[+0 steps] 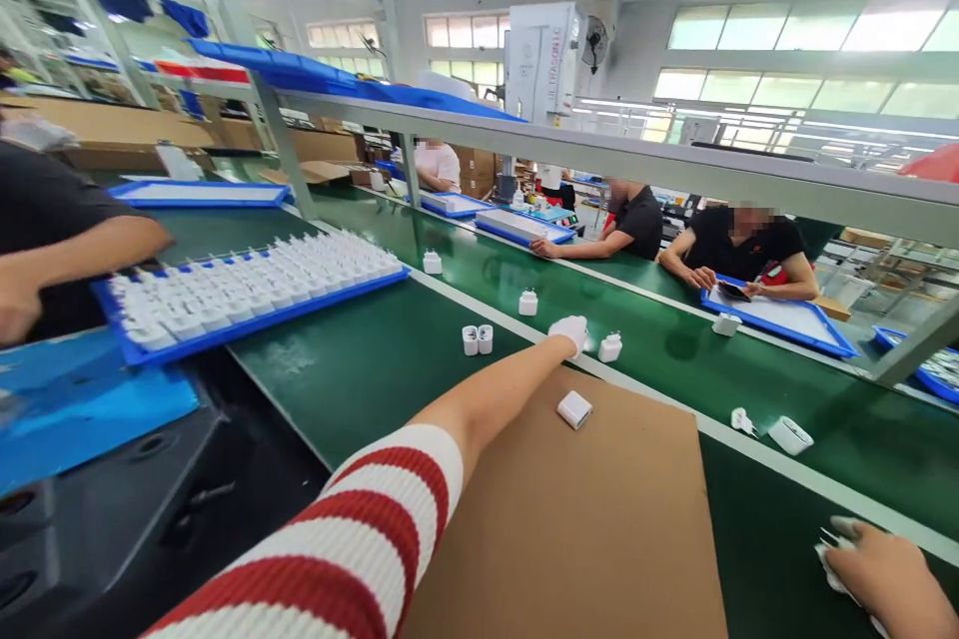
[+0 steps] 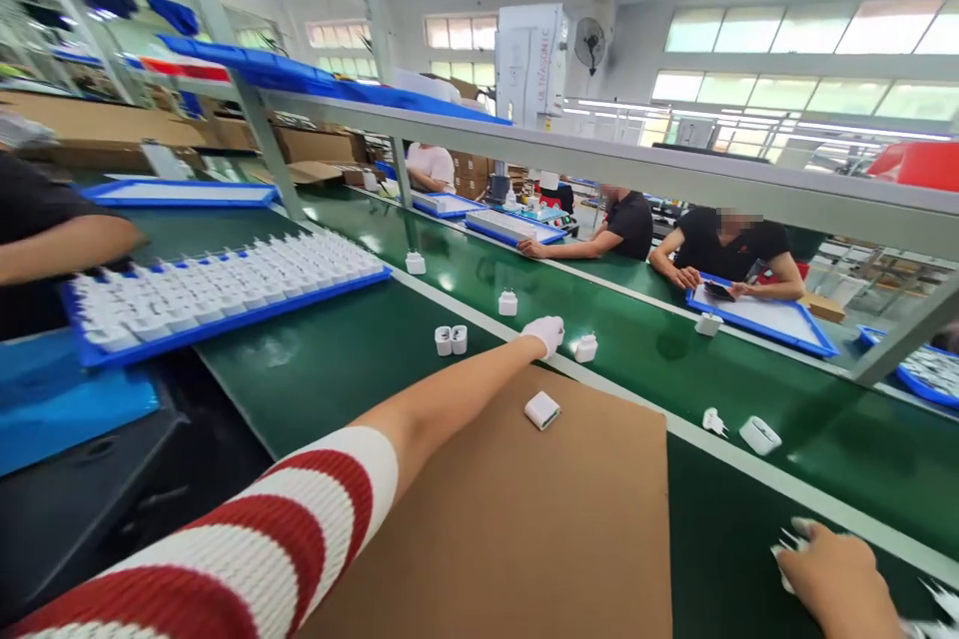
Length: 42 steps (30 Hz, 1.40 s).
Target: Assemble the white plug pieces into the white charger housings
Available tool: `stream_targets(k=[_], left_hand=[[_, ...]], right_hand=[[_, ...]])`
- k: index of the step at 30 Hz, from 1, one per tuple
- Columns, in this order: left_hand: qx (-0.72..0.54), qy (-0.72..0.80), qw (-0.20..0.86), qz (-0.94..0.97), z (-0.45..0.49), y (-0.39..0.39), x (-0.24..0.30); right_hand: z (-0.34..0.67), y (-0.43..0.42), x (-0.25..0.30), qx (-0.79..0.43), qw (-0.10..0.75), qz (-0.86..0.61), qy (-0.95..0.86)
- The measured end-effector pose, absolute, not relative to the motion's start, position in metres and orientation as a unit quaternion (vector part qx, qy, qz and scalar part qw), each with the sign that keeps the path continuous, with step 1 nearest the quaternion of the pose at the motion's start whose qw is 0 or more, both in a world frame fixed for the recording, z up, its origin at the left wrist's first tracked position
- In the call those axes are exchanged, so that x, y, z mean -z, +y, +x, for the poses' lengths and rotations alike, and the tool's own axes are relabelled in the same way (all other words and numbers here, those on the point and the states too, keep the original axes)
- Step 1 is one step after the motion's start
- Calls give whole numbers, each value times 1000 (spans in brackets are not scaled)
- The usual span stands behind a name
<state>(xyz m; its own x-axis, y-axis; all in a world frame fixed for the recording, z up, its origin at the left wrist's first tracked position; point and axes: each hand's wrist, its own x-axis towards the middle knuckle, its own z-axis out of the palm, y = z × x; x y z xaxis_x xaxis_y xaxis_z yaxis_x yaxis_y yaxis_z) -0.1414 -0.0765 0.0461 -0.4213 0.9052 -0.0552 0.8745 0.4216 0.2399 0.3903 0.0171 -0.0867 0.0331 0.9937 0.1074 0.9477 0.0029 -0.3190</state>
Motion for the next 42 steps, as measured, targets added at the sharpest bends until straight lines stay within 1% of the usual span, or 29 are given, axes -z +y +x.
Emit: stream_targets(k=[1, 3, 4, 6, 7, 8, 10, 12, 14, 16, 19, 21, 23, 25, 28, 31, 33, 35, 39, 42], left_hand=[[-96, 838, 82, 530, -139, -80, -51], [-118, 836, 62, 532, -130, -87, -62], [-130, 831, 50, 539, -124, -90, -67], [-157, 812, 33, 561, -107, -97, -73], [-193, 794, 12, 577, -96, -102, -74], [-215, 773, -1, 597, -85, -108, -72], [-218, 728, 6, 650, -59, -125, -64], [-183, 685, 52, 703, -33, -141, -48], [-139, 661, 100, 731, -12, -152, -28], [-114, 658, 128, 734, 0, -155, -11], [-128, 649, 171, 730, 4, -149, 2], [-144, 627, 213, 735, 1, -145, 2], [-144, 612, 244, 738, -1, -143, 0], [-147, 616, 252, 731, 0, -145, 0], [-203, 622, 252, 713, 7, -149, 11], [-281, 624, 277, 675, 12, -152, 25], [-299, 631, 289, 655, 13, -152, 30], [-292, 640, 297, 646, 12, -152, 30], [-268, 649, 341, 625, 10, -153, 24], [-267, 650, 340, 625, 10, -152, 26]], right_hand=[[382, 6, 75, -49, 98, -718, -687], [363, -21, 51, -37, 51, -711, -701], [354, -34, 40, -48, 41, -716, -695], [336, -54, 23, -67, 60, -725, -683], [330, -62, 18, -73, 58, -737, -669], [324, -67, 14, -76, 76, -742, -662], [317, -75, 9, -102, 144, -740, -649], [316, -81, 6, -128, 216, -730, -636], [317, -83, 3, -148, 268, -720, -623], [318, -82, 2, -158, 297, -713, -615], [313, -80, 0, -157, 316, -708, -611], [302, -80, -1, -221, 372, -681, -591], [284, -83, -2, -364, 449, -610, -542], [264, -88, -3, -518, 487, -516, -478], [239, -96, -1, -648, 464, -437, -418], [226, -100, 4, -699, 430, -421, -386], [221, -101, 10, -695, 411, -443, -390], [216, -102, 15, -656, 406, -471, -428], [203, -112, 18, -521, 443, -461, -566], [193, -122, 16, -433, 432, -437, -660]])
